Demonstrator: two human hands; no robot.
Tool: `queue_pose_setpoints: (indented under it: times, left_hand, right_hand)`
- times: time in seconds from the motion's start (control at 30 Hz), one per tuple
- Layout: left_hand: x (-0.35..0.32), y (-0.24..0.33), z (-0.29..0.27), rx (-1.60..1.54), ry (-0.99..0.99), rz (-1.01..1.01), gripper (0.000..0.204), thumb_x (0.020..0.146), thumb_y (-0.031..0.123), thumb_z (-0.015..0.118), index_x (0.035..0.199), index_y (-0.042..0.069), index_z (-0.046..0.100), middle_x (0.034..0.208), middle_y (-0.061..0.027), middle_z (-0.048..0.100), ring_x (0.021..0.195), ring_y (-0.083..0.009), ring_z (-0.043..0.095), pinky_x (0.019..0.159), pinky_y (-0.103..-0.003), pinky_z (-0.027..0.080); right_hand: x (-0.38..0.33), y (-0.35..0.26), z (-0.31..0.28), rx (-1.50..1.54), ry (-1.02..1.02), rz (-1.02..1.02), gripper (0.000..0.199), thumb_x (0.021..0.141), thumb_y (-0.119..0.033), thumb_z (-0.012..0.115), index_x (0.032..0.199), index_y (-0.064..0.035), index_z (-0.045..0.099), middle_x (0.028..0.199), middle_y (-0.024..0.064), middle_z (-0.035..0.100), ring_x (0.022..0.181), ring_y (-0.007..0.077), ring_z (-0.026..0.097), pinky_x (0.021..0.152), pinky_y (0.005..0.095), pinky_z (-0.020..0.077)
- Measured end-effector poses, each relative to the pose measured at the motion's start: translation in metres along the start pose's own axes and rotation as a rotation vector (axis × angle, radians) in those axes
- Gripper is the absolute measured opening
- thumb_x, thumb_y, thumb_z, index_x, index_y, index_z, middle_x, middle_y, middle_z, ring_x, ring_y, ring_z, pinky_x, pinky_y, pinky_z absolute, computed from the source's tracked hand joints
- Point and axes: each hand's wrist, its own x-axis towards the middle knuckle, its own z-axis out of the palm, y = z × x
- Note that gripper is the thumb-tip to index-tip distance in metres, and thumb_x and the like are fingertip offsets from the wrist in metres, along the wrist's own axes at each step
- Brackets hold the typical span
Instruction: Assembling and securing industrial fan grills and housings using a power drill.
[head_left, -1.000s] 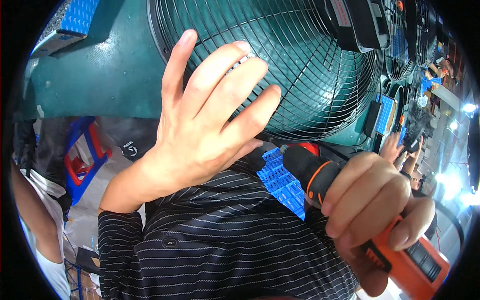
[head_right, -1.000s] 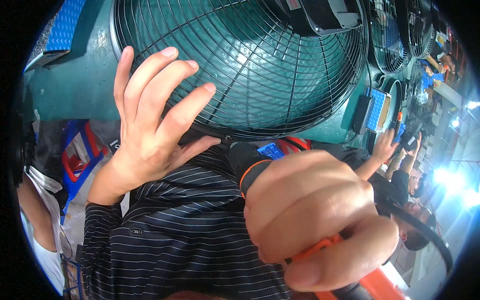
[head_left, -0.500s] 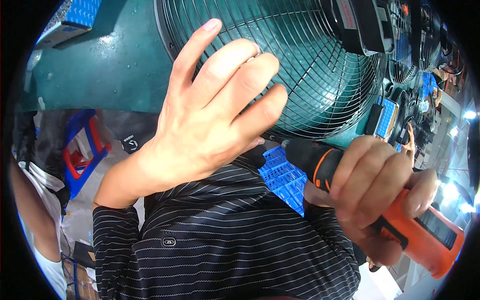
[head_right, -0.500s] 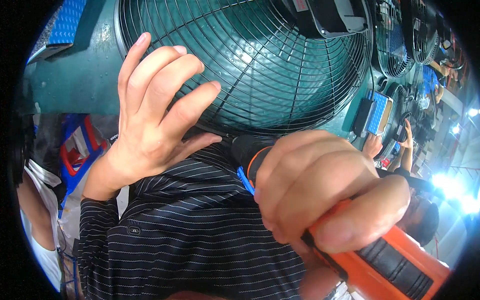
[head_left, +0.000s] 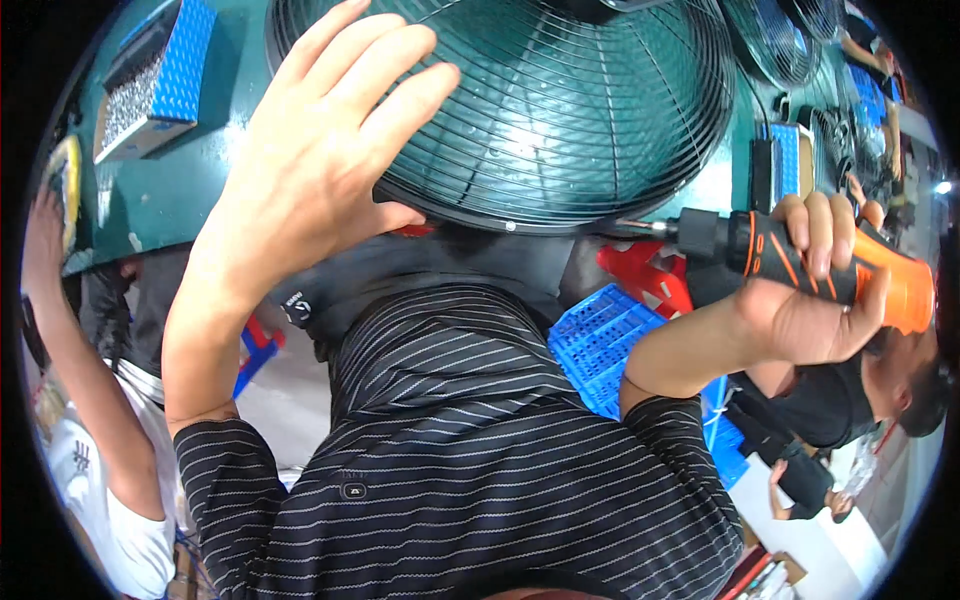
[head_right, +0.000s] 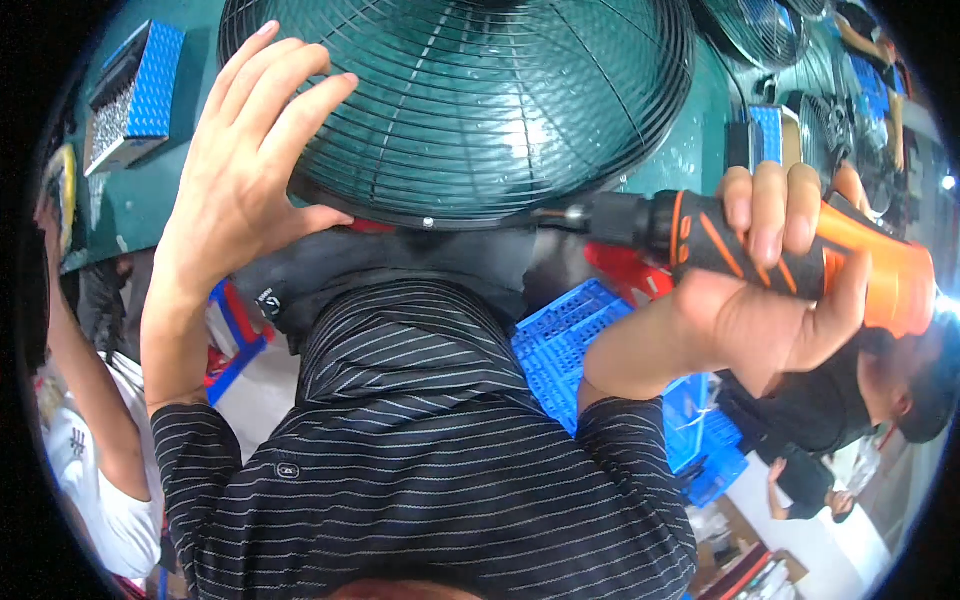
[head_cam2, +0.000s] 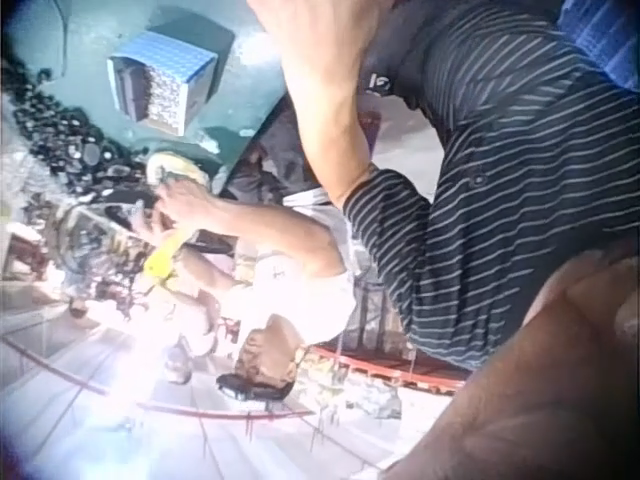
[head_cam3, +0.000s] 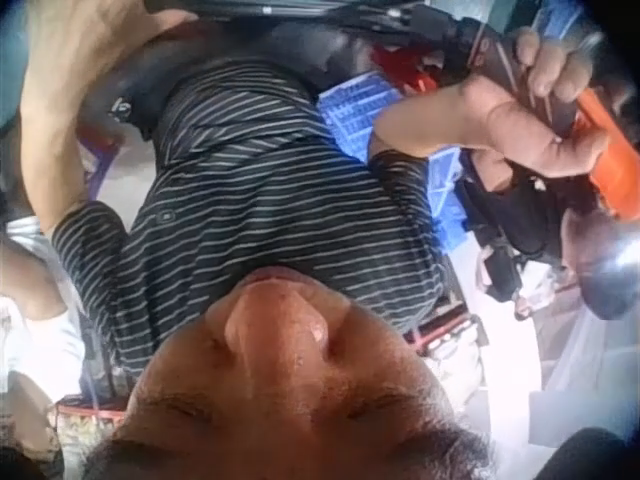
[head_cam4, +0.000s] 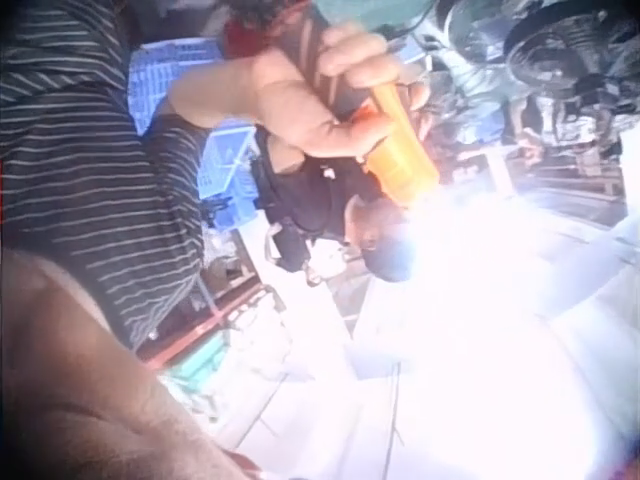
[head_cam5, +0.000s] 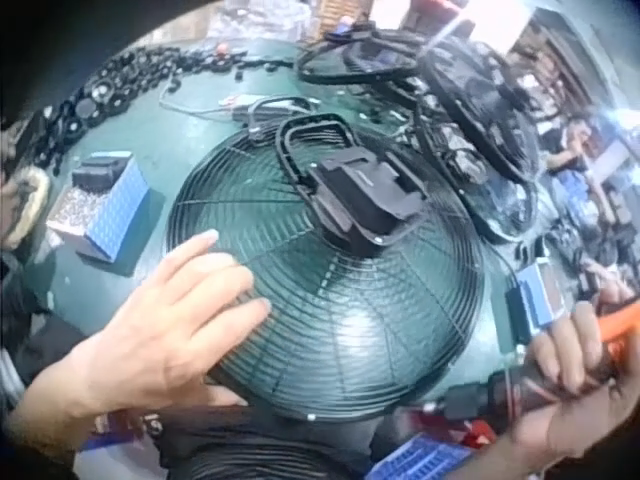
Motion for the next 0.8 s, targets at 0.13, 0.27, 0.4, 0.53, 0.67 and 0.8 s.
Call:
queue_pose_setpoints:
  times: [0.13, 0.27, 0.4, 0.53, 0.67, 0.8]
  left_hand:
    - [-0.001, 0.009, 0.000, 0.098, -0.031, 0.007, 0.108, 0.035, 0.024, 0.093, 0.132, 0.005, 0.052, 0.132, -0.0154, 0.050, 0.128, -0.0374, 0.046, 0.117, -0.054, 0.031]
    - [-0.012, 0.025, 0.013, 0.181, 0.002, -0.015, 0.108, 0.039, 0.028, 0.094, 0.134, 0.001, 0.048, 0.134, -0.0204, 0.047, 0.126, -0.0401, 0.046, 0.114, -0.057, 0.033]
    - [-0.016, 0.039, 0.032, 0.167, 0.207, 0.107, 0.092, 0.051, 0.038, 0.090, 0.126, 0.002, 0.053, 0.128, -0.0206, 0.051, 0.119, -0.0409, 0.052, 0.105, -0.058, 0.039]
    - [-0.009, 0.036, 0.034, 0.189, 0.215, 0.118, 0.090, 0.048, 0.043, 0.089, 0.120, 0.002, 0.055, 0.120, -0.0182, 0.053, 0.110, -0.0379, 0.054, 0.095, -0.052, 0.042]
    - [0.003, 0.043, 0.007, 0.207, 0.144, 0.185, 0.085, 0.045, 0.044, 0.090, 0.111, 0.003, 0.057, 0.115, -0.0179, 0.054, 0.105, -0.0364, 0.056, 0.089, -0.050, 0.044]
    - [0.029, 0.051, -0.073, 0.210, 0.288, 0.222, 0.078, 0.051, 0.047, 0.089, 0.107, 0.000, 0.061, 0.108, -0.0182, 0.059, 0.099, -0.0364, 0.060, 0.084, -0.047, 0.048]
  right_hand:
    - [-0.017, -0.018, -0.042, -0.108, 0.115, -0.050, 0.043, 0.095, -0.025, 0.052, 0.123, 0.0075, 0.047, 0.082, 0.0094, 0.050, 0.072, 0.0171, 0.048, 0.071, 0.0351, 0.0397]
    - [-0.032, -0.042, -0.073, -0.127, 0.180, -0.130, 0.039, 0.095, -0.025, 0.051, 0.118, 0.0069, 0.051, 0.085, 0.0105, 0.050, 0.074, 0.0180, 0.049, 0.073, 0.0360, 0.0414]
    - [-0.036, -0.051, -0.086, -0.080, 0.229, -0.159, 0.036, 0.095, -0.022, 0.052, 0.118, 0.0051, 0.047, 0.083, 0.0087, 0.047, 0.075, 0.0180, 0.046, 0.077, 0.0356, 0.0388]
    - [-0.042, -0.045, -0.087, -0.081, 0.266, -0.226, 0.034, 0.098, -0.022, 0.048, 0.120, 0.0039, 0.049, 0.083, 0.0087, 0.048, 0.075, 0.0168, 0.046, 0.076, 0.0348, 0.0392]
    - [-0.050, -0.042, -0.092, -0.115, 0.341, -0.273, 0.032, 0.098, -0.020, 0.048, 0.120, 0.0036, 0.049, 0.080, 0.0087, 0.049, 0.071, 0.0157, 0.046, 0.072, 0.0330, 0.0400]
    - [-0.046, -0.036, -0.100, -0.110, 0.431, -0.290, 0.031, 0.097, -0.018, 0.051, 0.120, 0.0034, 0.049, 0.080, 0.0079, 0.050, 0.069, 0.0146, 0.048, 0.067, 0.0303, 0.0402]
